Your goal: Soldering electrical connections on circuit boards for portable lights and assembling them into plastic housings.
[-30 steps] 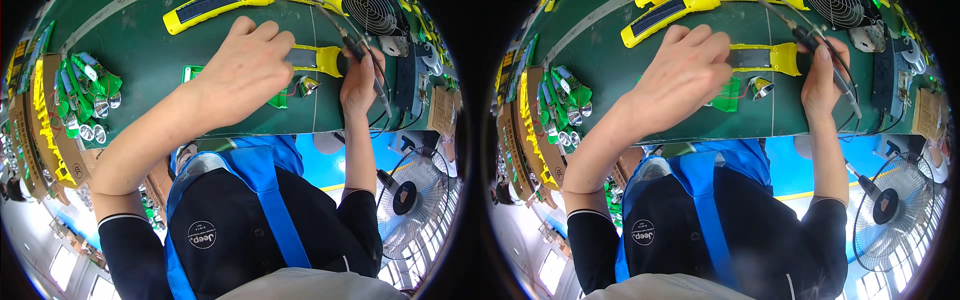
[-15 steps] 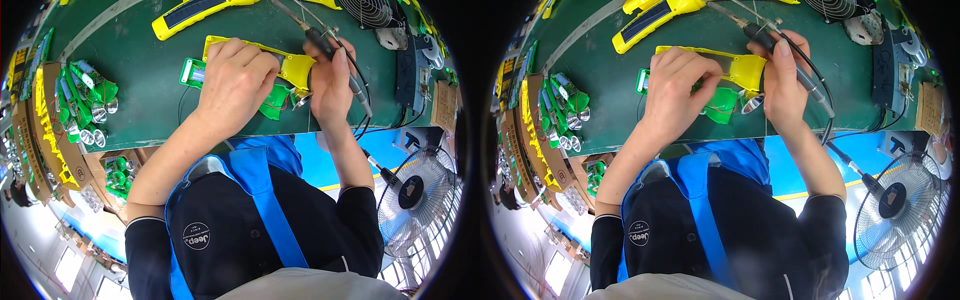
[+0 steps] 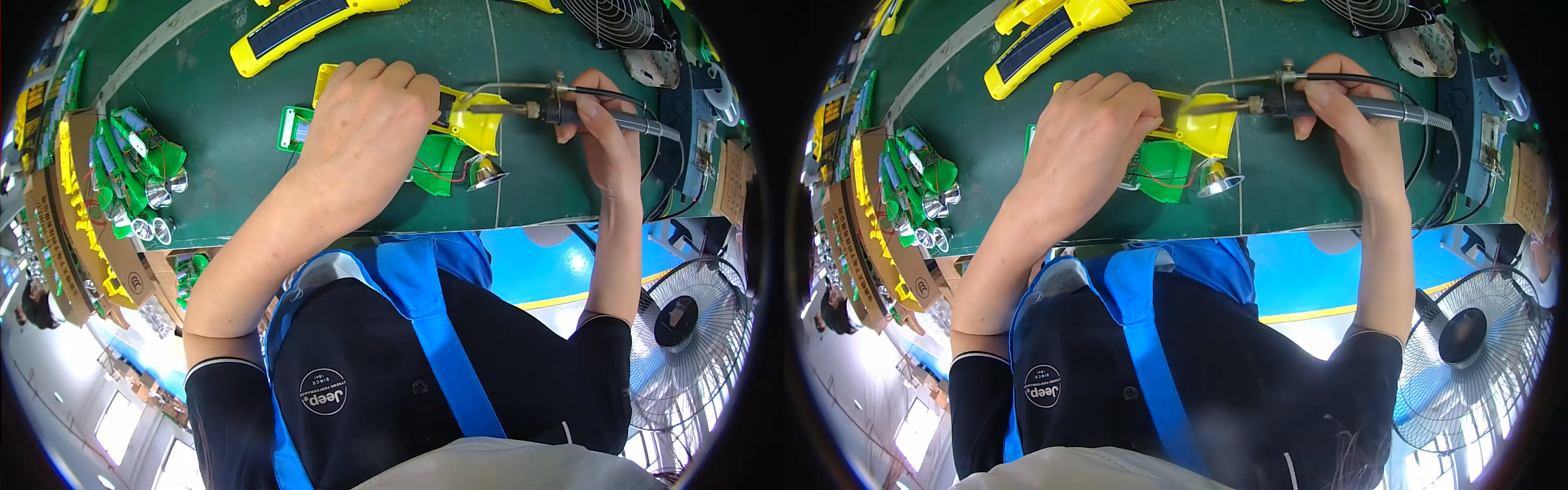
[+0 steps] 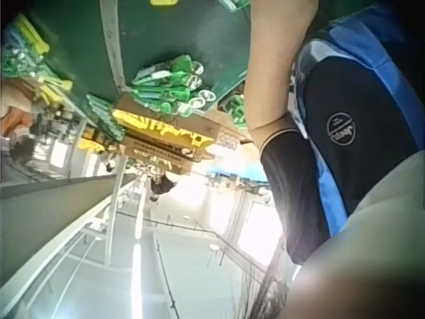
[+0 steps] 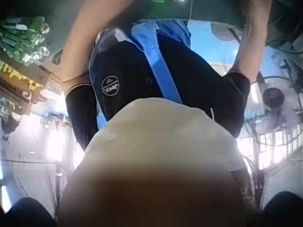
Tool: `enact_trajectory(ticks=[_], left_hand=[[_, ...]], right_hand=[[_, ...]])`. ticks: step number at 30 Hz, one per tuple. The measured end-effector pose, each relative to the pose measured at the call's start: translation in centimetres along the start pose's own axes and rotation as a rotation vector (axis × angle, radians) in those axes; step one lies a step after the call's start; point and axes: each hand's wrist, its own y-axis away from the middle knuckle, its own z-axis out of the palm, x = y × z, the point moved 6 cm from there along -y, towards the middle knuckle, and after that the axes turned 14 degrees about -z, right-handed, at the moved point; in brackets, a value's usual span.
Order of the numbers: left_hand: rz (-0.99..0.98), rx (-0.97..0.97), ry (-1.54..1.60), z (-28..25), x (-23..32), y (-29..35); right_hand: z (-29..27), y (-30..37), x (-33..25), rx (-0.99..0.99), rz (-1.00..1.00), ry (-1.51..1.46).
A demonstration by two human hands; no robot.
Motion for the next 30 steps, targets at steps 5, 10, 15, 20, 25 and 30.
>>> enact_trajectory(ticks=[5,10,15,20,25,30], left_hand=[[-0.035,-0.018,0.035,-0.1,-0.1,-0.2],[-0.056,-0.045,0.037,0.1,-0.2,-0.3],[-0.059,-0.049,0.045,0.1,-0.2,-0.4],[-0.055,-0.010,0.004,0.1,0.1,-0.3],[-0.031,0.034,-0.007,0.1,0.2,-0.3],[-0.046,0.012,-0.016,0.3,0.2,-0.3]], right_hand=[[0.8,-0.6,-0.1,-0.097,0.065,0.154],[1.2,-0.6,-0.1,-0.108,0.026,0.110],[1.2,-0.6,-0.1,-0.123,0.031,0.100],[1.3,-0.3,-0.1,-0.109,0.027,0.087],[0.4,0.9,-0.5,-0.040,-0.004,0.158],[-0.6,2.4,-0.3,0.091,-0.118,-0.030]])
